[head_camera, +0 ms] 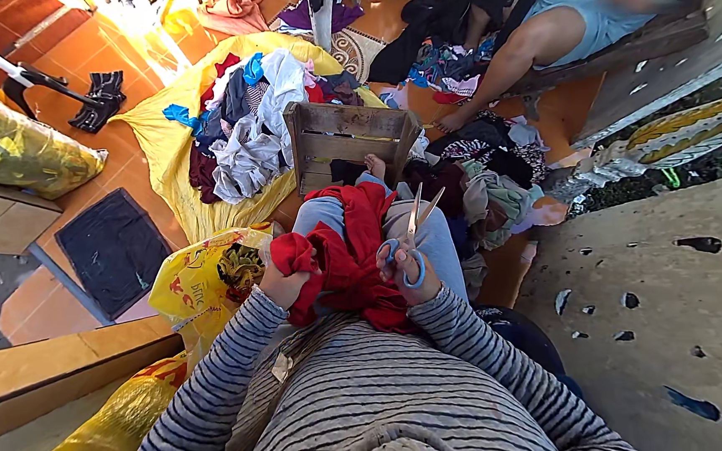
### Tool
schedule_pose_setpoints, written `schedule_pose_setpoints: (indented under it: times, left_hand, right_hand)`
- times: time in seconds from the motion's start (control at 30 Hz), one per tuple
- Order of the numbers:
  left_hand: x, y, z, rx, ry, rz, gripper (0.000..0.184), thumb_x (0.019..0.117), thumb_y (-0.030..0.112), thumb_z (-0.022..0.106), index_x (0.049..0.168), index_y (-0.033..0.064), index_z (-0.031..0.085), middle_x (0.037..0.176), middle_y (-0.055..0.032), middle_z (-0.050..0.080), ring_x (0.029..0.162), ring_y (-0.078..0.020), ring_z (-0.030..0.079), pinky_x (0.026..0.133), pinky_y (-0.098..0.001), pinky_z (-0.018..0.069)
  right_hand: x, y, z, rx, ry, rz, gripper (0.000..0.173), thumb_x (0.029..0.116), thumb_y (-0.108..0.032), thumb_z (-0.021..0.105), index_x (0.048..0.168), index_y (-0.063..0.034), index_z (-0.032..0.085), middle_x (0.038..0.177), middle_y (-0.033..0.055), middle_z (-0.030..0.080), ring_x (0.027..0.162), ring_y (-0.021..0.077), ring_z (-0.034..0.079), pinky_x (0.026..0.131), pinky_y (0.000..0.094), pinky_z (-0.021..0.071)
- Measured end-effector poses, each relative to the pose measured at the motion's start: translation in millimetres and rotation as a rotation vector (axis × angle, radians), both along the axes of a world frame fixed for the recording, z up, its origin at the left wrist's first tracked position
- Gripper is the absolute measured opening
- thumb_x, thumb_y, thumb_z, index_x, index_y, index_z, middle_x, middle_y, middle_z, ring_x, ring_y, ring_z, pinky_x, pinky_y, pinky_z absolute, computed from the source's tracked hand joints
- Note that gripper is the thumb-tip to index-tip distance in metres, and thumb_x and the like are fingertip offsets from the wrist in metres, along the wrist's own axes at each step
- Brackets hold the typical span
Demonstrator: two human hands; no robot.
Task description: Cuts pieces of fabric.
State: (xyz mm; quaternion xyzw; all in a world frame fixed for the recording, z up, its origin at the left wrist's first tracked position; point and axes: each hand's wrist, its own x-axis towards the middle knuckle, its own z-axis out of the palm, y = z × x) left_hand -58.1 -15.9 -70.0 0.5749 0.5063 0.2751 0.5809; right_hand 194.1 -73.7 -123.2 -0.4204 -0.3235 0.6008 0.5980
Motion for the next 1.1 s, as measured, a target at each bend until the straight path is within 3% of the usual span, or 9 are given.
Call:
schedule_pose_setpoints:
  times: [0.13, 0.33, 0.47, 0.57, 0.63, 0.73, 0.87, 1.0, 1.1]
  left_hand:
    - [8.7, -9.8, 21.4, -0.022, 0.184, -0.323, 0.024, 0.0872, 0.000, 0.068, 0.111, -0.0030, 0.068, 0.104, -0.0071, 0.074, 0.100, -0.0081, 0.069, 0.095, -0.0318, 0.0548]
    - [-6.5, 10.8, 24.1, -0.183, -0.584, -0.031, 0.036, 0.0822, -0.003, 0.054, 0.110, 0.0077, 0.074, 0.109, -0.0028, 0.077, 0.099, -0.0088, 0.072, 0.089, -0.0270, 0.0582]
    - [-16.7, 28.7, 18.9, -0.499, -1.024, -0.352, 0.042, 0.0909, 0.011, 0.064, 0.133, 0.0107, 0.068, 0.113, -0.0051, 0.075, 0.068, -0.0014, 0.066, 0.056, -0.0146, 0.0523]
    - [-11.7, 29.9, 11.5, -0.648, -1.202, -0.466, 0.051, 0.0942, 0.010, 0.062, 0.145, 0.0080, 0.057, 0.115, -0.0090, 0.073, 0.063, -0.0042, 0.064, 0.053, -0.0156, 0.0508]
    - [-12.6, 25.8, 15.0, -0.594, -1.145, -0.397, 0.046, 0.0936, 0.013, 0.064, 0.139, 0.0094, 0.062, 0.096, -0.0039, 0.074, 0.060, -0.0024, 0.062, 0.053, -0.0150, 0.0503]
    - [-1.4, 6.0, 35.9, -0.361, -0.701, 0.094, 0.018, 0.0862, 0.005, 0.057, 0.097, 0.0125, 0.070, 0.081, -0.0004, 0.075, 0.070, -0.0040, 0.070, 0.066, -0.0204, 0.0584]
    - [13.0, -5.6, 39.8, -0.299, -0.470, 0.169, 0.016, 0.0945, -0.001, 0.053, 0.106, 0.0045, 0.063, 0.089, -0.0023, 0.077, 0.085, -0.0089, 0.074, 0.083, -0.0277, 0.0611]
    - [14.9, -10.7, 29.9, -0.218, -0.447, -0.038, 0.029, 0.0842, 0.004, 0.075, 0.111, 0.0050, 0.064, 0.095, 0.0020, 0.076, 0.091, -0.0069, 0.073, 0.089, -0.0279, 0.0602]
    - [17.3, -10.6, 31.1, -0.186, -0.505, 0.014, 0.021, 0.0865, 0.002, 0.071, 0.106, 0.0088, 0.068, 0.092, 0.0030, 0.077, 0.089, -0.0056, 0.073, 0.087, -0.0263, 0.0604]
  right_hand:
    - [5.7, -3.1, -10.6, -0.058, -0.008, -0.012, 0.038, 0.0931, -0.050, 0.068, 0.099, -0.0128, 0.062, 0.081, -0.0068, 0.068, 0.062, 0.0034, 0.059, 0.058, 0.0217, 0.0512]
    - [-1.1, -4.4, -5.3, 0.023, -0.129, -0.051, 0.039, 0.0814, -0.023, 0.080, 0.109, -0.0050, 0.058, 0.097, -0.0049, 0.071, 0.074, 0.0021, 0.064, 0.065, 0.0208, 0.0545]
    - [-7.6, 11.9, 9.1, 0.235, -0.251, 0.030, 0.076, 0.0720, -0.030, 0.090, 0.127, 0.0059, 0.052, 0.125, 0.0034, 0.066, 0.112, 0.0081, 0.065, 0.090, 0.0268, 0.0578]
    - [-18.0, 22.5, 32.1, 0.352, -0.235, 0.137, 0.059, 0.0755, -0.025, 0.089, 0.121, -0.0001, 0.060, 0.115, -0.0066, 0.070, 0.108, -0.0003, 0.064, 0.096, 0.0236, 0.0549]
    - [-28.0, 25.7, 50.6, 0.251, -0.177, 0.122, 0.034, 0.0745, -0.005, 0.082, 0.105, -0.0058, 0.068, 0.096, -0.0094, 0.074, 0.090, -0.0019, 0.068, 0.084, 0.0210, 0.0579]
    - [-37.7, 29.1, 64.0, 0.049, -0.010, 0.015, 0.020, 0.0777, 0.001, 0.074, 0.095, -0.0079, 0.068, 0.086, -0.0040, 0.073, 0.082, 0.0037, 0.069, 0.078, 0.0256, 0.0586]
    - [-41.2, 34.0, 72.2, -0.118, 0.127, -0.149, 0.019, 0.0820, 0.004, 0.068, 0.098, -0.0029, 0.062, 0.085, 0.0034, 0.070, 0.080, 0.0094, 0.068, 0.076, 0.0288, 0.0588]
    - [-38.8, 33.6, 72.3, -0.146, 0.127, -0.175, 0.020, 0.0831, 0.005, 0.068, 0.101, -0.0012, 0.061, 0.086, 0.0051, 0.070, 0.080, 0.0102, 0.068, 0.076, 0.0283, 0.0588]
    - [-34.5, 35.1, 71.9, -0.162, 0.173, -0.191, 0.018, 0.0837, 0.005, 0.068, 0.098, -0.0010, 0.059, 0.081, 0.0066, 0.069, 0.073, 0.0122, 0.068, 0.069, 0.0292, 0.0593]
